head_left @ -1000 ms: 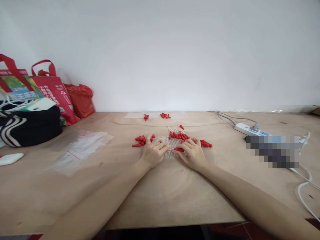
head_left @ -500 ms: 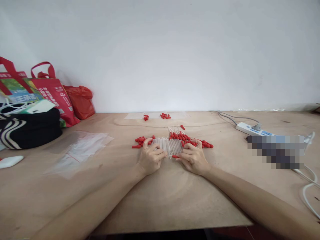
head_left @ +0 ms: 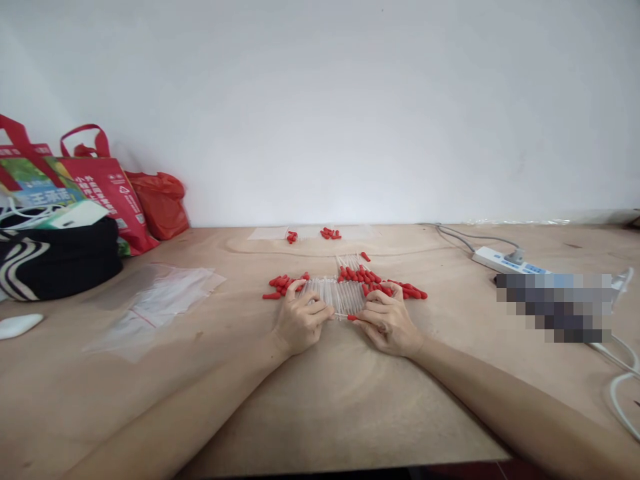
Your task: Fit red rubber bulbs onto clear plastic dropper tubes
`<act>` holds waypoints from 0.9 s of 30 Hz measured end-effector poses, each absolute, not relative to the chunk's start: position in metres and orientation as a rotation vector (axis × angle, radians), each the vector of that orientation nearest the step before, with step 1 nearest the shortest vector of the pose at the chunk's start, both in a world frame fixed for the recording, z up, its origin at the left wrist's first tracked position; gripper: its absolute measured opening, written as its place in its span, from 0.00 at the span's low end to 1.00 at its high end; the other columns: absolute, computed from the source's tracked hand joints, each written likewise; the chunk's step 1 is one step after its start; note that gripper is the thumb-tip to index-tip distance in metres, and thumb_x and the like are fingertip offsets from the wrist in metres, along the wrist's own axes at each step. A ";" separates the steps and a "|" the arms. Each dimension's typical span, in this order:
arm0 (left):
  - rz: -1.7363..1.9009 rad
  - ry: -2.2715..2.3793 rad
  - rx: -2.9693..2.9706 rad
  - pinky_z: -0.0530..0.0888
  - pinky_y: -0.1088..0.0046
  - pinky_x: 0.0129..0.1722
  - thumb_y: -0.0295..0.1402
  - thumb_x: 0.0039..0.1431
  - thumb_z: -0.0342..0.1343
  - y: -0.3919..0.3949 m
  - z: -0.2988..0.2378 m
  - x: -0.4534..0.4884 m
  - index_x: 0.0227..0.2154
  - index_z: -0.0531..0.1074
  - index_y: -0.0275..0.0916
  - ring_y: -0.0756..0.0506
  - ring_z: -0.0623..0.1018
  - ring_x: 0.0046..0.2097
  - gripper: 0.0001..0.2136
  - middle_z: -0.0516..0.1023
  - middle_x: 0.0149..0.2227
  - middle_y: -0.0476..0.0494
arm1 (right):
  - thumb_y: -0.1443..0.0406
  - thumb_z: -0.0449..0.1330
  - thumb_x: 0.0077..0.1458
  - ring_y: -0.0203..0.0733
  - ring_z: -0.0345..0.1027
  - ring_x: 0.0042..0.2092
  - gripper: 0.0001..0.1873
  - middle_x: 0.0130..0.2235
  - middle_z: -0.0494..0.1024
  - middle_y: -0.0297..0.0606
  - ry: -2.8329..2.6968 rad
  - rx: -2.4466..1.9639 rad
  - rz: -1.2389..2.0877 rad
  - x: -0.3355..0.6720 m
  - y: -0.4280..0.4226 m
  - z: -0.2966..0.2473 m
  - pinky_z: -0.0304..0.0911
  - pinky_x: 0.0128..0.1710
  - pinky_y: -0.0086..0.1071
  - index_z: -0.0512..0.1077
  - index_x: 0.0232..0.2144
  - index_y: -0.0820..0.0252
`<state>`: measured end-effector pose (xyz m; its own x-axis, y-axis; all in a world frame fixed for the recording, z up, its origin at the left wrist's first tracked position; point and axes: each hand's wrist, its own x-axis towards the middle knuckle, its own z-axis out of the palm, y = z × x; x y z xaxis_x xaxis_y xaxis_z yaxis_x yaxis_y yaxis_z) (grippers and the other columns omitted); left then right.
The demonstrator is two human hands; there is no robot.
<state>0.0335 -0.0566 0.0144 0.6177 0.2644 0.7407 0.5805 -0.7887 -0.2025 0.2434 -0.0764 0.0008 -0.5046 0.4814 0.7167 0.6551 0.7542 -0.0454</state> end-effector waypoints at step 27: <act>-1.139 -0.803 -2.415 0.71 0.71 0.40 0.22 0.57 0.42 -0.028 0.012 0.058 0.46 0.64 0.37 0.48 0.72 0.38 0.15 0.71 0.35 0.43 | 0.51 0.55 0.43 0.38 0.66 0.30 0.20 0.29 0.75 0.39 -1.302 -1.693 0.255 0.332 -0.027 0.012 0.57 0.30 0.31 0.71 0.30 0.61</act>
<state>0.0576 -0.0285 0.0123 0.5159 0.3422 0.7853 0.6247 -0.7776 -0.0715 0.3323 -0.0270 0.0120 0.4113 0.8367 0.3617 0.6384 0.0188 -0.7695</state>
